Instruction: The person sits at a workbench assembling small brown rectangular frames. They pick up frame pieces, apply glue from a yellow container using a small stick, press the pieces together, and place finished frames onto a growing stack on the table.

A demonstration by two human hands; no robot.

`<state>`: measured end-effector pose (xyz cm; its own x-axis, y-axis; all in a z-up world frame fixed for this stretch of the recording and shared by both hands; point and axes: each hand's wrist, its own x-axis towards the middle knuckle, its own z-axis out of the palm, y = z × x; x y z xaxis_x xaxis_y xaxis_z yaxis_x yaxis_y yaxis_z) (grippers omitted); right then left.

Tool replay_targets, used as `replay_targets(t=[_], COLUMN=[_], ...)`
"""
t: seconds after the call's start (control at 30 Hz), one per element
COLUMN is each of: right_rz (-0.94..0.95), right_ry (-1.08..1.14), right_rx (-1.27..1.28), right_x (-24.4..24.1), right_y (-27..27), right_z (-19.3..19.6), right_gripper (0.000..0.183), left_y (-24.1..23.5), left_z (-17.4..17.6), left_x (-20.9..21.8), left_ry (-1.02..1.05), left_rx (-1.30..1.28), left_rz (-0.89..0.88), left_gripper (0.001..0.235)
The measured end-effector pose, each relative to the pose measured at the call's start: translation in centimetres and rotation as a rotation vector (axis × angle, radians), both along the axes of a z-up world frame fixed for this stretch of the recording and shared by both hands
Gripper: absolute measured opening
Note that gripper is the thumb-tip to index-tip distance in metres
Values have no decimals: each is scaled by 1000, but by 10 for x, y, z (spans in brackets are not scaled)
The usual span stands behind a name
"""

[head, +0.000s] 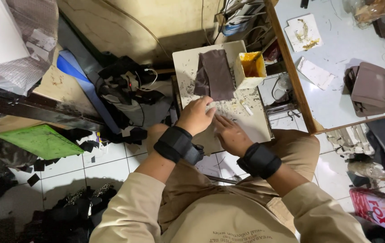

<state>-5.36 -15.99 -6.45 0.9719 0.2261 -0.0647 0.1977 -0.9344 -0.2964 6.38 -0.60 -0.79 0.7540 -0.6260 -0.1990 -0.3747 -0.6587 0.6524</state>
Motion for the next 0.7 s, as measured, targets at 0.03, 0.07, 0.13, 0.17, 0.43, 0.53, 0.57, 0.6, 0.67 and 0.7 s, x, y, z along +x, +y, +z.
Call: replay_targets(t=[0.03, 0.07, 0.13, 0.17, 0.43, 0.53, 0.57, 0.6, 0.67, 0.7], right_rz=[1, 38, 77, 82, 27, -123, -189, -255, -292, -326], right_ry=[-2, 8, 17, -20, 193, 213, 218, 218, 224, 234], right_rx=[1, 16, 30, -17, 204, 456, 494, 532, 553, 574], right_x=[4, 7, 10, 9, -17, -19, -19, -17, -21, -23], right_y=[-1, -3, -3, -1, 0, -10, -12, -16, -13, -12], right_z=[-12, -24, -38, -41, -10, -6, -4, -2, 15, 24], right_gripper=[53, 53, 52, 44, 32, 21, 17, 13, 14, 15], left_y=[1, 0, -1, -1, 1, 3, 3, 2, 0, 0], left_z=[-1, -2, -3, -4, 7, 3, 2, 3, 8, 11], left_x=[0, 0, 2, 2, 2, 0, 0, 1, 0, -1], left_ry=[-2, 1, 2, -4, 11, 1, -1, -7, 2, 14], left_rx=[1, -5, -11, -5, -9, -2, 2, 5, 2, 1], left_rz=[1, -3, -6, -8, -4, -4, -6, -10, -18, -23], left_gripper=[41, 41, 41, 41, 42, 41, 41, 41, 41, 41])
